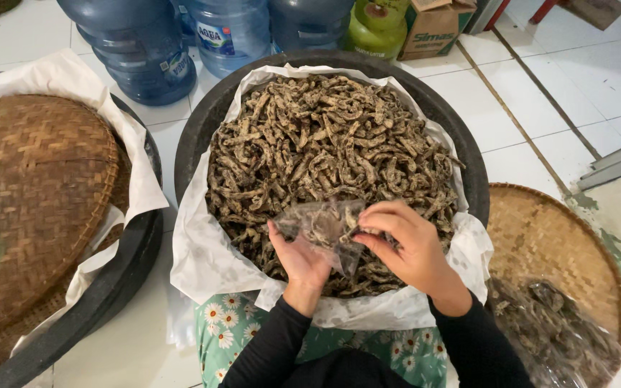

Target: The person sits on the floor beside a large basin of dried fish and fills small clear plastic bags with pieces taken from the basin by hand. They press the fish into each bag, close it, and set filled bags on a woven tray beside them.

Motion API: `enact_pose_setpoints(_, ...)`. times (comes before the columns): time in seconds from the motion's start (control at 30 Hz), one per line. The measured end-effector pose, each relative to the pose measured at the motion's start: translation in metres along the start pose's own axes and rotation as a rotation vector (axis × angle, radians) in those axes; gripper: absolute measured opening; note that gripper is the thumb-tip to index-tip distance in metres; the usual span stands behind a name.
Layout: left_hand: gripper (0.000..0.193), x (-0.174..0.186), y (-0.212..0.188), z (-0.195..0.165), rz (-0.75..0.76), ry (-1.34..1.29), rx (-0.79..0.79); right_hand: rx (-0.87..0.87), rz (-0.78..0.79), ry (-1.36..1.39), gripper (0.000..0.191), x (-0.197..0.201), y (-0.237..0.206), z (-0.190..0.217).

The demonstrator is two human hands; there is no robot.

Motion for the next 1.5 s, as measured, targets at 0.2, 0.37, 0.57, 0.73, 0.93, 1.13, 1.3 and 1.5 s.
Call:
enact_pose_setpoints(0.2, 0.093, -0.007, 0.016, -0.031, 0.231, 0.039, 0.042, 0.203, 0.063, -0.308, 0.025, -0.003, -0.016, 0.014)
enact_pose_setpoints(0.37, 0.055, -0.003, 0.025, -0.047, 0.291, -0.003, -0.094, 0.376, -0.151, -0.432, 0.025, -0.009, -0.024, 0.014)
enact_pose_setpoints(0.57, 0.047, -0.005, 0.016, -0.028, 0.349, 0.036, -0.021, 0.391, -0.176, -0.523, 0.026, -0.027, -0.025, 0.006)
enact_pose_setpoints(0.73, 0.050, 0.004, 0.021, -0.034, 0.412, 0.131, -0.044, 0.146, 0.234, -0.267, 0.067, -0.043, -0.010, -0.001)
enact_pose_setpoints(0.93, 0.037, 0.023, 0.037, -0.062, 0.237, -0.022, -0.217, -0.078, 0.277, 0.100, 0.055, -0.016, -0.008, -0.019)
enact_pose_setpoints(1.13, 0.044, 0.017, 0.023, -0.090, 0.246, -0.117, -0.307, -0.443, 0.319, -0.169, 0.057, -0.044, -0.013, -0.077)
enact_pose_setpoints(1.3, 0.049, 0.015, 0.023, -0.079, 0.265, -0.173, -0.243, -0.273, 0.305, -0.700, 0.095, -0.092, -0.004, -0.110)
enact_pose_setpoints(1.5, 0.044, 0.022, 0.030, -0.072, 0.216, -0.123, -0.247, -0.364, 0.499, -0.748, 0.074, -0.114, -0.003, -0.154)
Point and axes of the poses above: each hand's wrist, its own y-axis towards the middle knuckle, its own x-axis out of the back of the hand, z = x × y, the point moved 4 cm from there along y, towards the middle knuckle, and after that the axes turned 4 degrees about z, right-handed, at the moved point
